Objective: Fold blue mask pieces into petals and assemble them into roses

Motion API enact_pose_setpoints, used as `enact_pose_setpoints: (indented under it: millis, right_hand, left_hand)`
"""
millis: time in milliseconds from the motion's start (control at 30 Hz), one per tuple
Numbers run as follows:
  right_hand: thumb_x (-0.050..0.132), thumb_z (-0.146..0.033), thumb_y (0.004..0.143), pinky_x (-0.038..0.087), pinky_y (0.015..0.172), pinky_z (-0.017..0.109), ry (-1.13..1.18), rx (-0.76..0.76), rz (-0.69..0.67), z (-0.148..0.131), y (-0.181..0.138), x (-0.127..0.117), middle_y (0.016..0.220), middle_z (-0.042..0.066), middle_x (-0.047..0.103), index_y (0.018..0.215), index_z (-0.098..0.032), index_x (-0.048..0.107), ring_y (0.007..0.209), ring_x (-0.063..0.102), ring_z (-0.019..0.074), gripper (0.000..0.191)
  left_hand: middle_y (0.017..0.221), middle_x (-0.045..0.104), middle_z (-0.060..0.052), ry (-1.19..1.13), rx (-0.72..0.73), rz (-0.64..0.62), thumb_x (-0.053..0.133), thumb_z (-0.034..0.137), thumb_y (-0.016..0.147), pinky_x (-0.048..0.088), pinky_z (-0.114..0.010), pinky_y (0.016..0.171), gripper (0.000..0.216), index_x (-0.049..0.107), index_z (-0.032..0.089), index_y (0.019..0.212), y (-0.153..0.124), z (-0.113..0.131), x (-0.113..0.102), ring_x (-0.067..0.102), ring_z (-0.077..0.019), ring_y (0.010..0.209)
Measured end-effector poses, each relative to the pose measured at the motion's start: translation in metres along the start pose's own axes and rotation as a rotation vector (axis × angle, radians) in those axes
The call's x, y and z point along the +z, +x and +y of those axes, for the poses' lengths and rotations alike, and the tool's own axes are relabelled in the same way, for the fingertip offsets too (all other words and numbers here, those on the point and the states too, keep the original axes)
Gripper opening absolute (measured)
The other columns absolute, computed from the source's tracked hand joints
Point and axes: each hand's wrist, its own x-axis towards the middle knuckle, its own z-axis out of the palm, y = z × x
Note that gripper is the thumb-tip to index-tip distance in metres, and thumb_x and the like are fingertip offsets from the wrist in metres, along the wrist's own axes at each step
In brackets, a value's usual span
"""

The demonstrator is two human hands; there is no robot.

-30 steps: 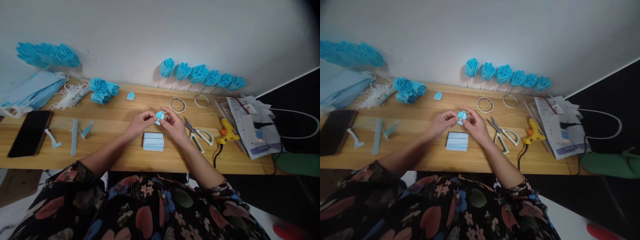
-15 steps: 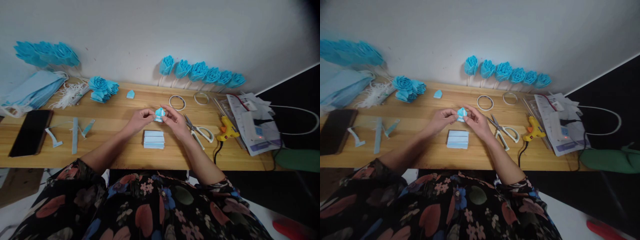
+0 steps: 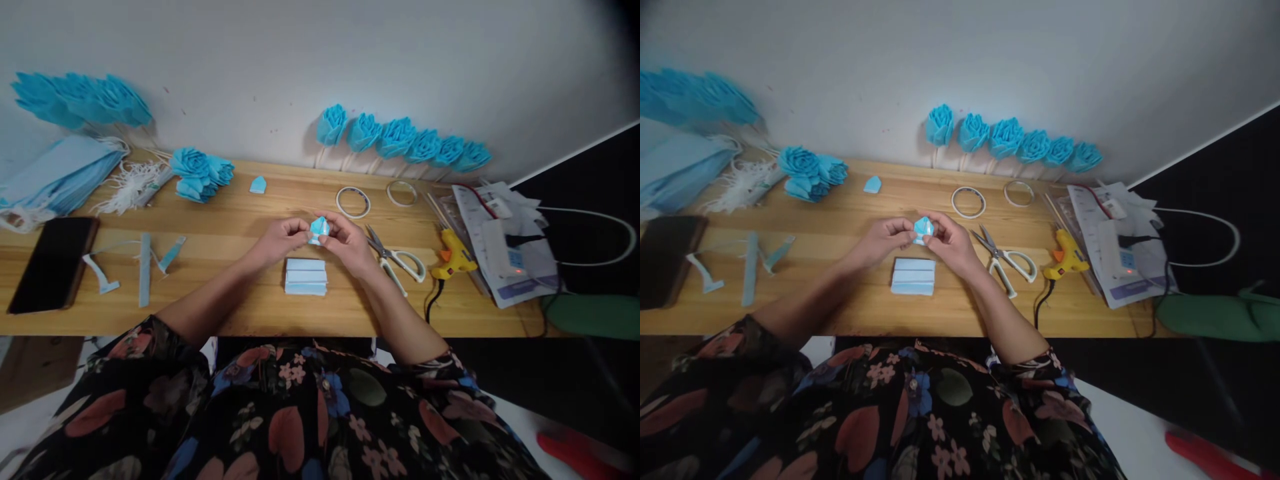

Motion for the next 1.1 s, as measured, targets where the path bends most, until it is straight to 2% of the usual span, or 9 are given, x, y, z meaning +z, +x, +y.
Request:
enact_pose_setpoints:
  millis: [133,233,367,567,733,967,1100]
  right_hand:
    - [0.069,-0.034,0.078,0.052,0.071,0.03,0.029,0.028,-0.028,-0.002,0.0,-0.002,0.082,-0.001,0.059,0.125,-0.025,0.061,0.074,0.056,0.0141,0.049]
    - [0.068,-0.041,0.08,0.054,0.072,0.032,0.048,0.053,-0.022,-0.003,0.0,-0.004,0.087,0.001,0.062,0.127,-0.026,0.059,0.079,0.058,0.0165,0.05]
    - [0.07,-0.043,0.079,0.053,0.07,0.032,0.04,0.055,-0.012,-0.001,0.001,-0.004,0.083,0.0,0.062,0.129,-0.025,0.059,0.071,0.058,0.0146,0.054]
    - [0.071,-0.041,0.078,0.048,0.067,0.029,-0.04,0.011,0.035,0.007,0.003,-0.005,0.076,-0.003,0.057,0.125,-0.024,0.061,0.068,0.054,0.0129,0.052]
    - [0.069,-0.036,0.078,0.047,0.067,0.029,-0.074,0.002,0.037,0.005,0.002,-0.003,0.075,-0.003,0.057,0.124,-0.025,0.062,0.067,0.054,0.0129,0.047]
    - [0.069,-0.035,0.077,0.051,0.08,0.033,-0.128,-0.023,0.014,0.007,0.0,0.0,0.094,0.002,0.067,0.122,-0.023,0.063,0.083,0.061,0.0167,0.046]
    - [0.067,-0.034,0.076,0.051,0.078,0.033,-0.151,-0.014,0.042,0.01,0.001,0.0,0.091,0.002,0.067,0.122,-0.023,0.063,0.08,0.06,0.0165,0.048]
  left_hand:
    - [0.06,0.05,0.004,-0.101,-0.052,-0.028,0.066,0.03,0.077,0.037,-0.023,0.057,0.018,0.056,0.017,0.07,0.0,0.001,-0.001,0.045,-0.0078,0.055]
    - [0.059,0.049,0.004,-0.101,-0.04,0.019,0.066,0.029,0.076,0.037,-0.022,0.055,0.018,0.056,0.017,0.07,0.0,0.003,0.0,0.043,-0.0073,0.054]
    - [0.058,0.048,0.005,-0.077,-0.027,0.075,0.067,0.03,0.077,0.036,-0.022,0.054,0.019,0.054,0.017,0.07,0.001,0.005,0.0,0.042,-0.007,0.053]
    - [0.061,0.05,0.004,0.028,-0.003,-0.002,0.066,0.04,0.078,0.035,-0.022,0.055,0.026,0.055,0.017,0.072,0.001,0.004,0.003,0.044,-0.0084,0.057]
    - [0.062,0.045,0.005,0.057,0.067,0.002,0.068,0.035,0.075,0.031,-0.023,0.057,0.024,0.053,0.017,0.069,0.001,0.001,0.004,0.039,-0.0078,0.059]
    - [0.061,0.043,0.005,0.124,0.042,0.03,0.067,0.027,0.075,0.029,-0.023,0.056,0.021,0.051,0.016,0.065,0.0,-0.001,0.004,0.037,-0.008,0.058]
    - [0.061,0.042,0.006,0.12,0.029,0.027,0.065,0.023,0.077,0.028,-0.023,0.055,0.019,0.051,0.017,0.066,0.0,-0.002,0.005,0.036,-0.0079,0.056]
